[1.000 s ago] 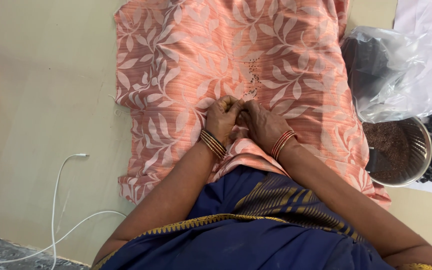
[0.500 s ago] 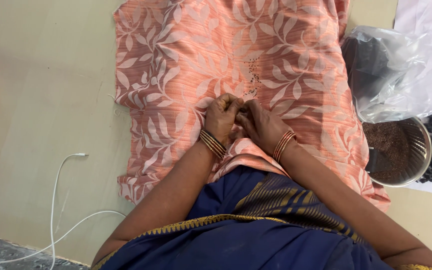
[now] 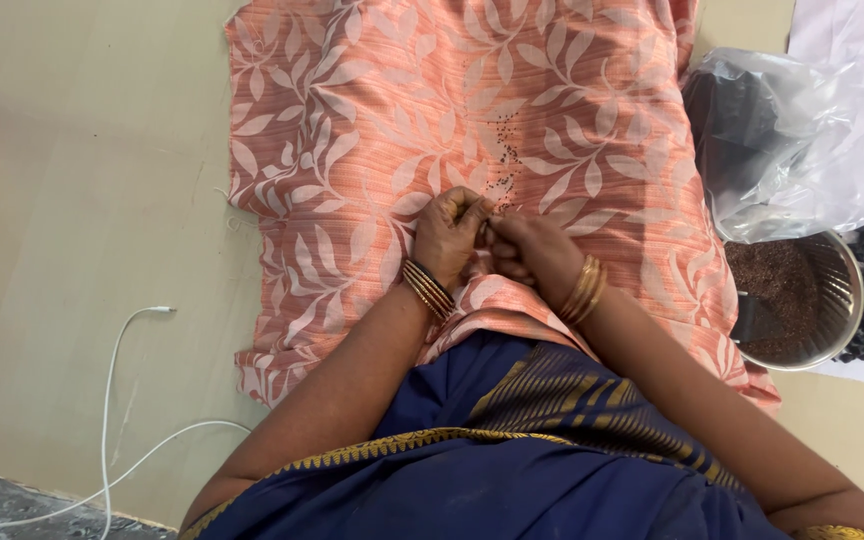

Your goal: The person sorts small seeds or grains from a pile into a bowl while sitting on a cloth.

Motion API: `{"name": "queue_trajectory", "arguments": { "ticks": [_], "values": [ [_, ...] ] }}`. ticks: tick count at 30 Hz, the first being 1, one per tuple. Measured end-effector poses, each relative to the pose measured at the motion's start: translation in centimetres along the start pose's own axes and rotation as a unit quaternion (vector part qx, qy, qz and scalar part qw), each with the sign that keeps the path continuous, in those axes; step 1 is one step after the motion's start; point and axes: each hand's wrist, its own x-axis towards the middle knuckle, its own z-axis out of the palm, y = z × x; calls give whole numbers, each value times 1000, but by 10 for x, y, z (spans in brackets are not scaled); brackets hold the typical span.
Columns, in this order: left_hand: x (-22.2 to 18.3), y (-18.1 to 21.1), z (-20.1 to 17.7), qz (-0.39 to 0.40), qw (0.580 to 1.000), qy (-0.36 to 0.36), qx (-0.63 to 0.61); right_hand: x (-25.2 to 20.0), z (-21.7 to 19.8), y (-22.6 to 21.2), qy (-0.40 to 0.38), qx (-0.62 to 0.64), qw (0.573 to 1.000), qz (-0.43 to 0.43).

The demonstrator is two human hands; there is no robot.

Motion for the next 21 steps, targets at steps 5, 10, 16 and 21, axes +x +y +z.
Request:
{"name": "queue_trajectory", "arguments": {
  "ticks": [5,10,16,21],
  "values": [
    [18,-29,-15,67,996,19,50,-19,64,-29,96,-663,684,-289],
    [4,0,0,22,998,36,36,-8,51,-23,62,-726,622,-288],
    [2,2,-4,131,978,6,164,-14,45,-26,41,-47,998,7],
    [-2,14,0,226,888,80,392,-17,55,-35,127,-674,682,-253]
  ]
}}
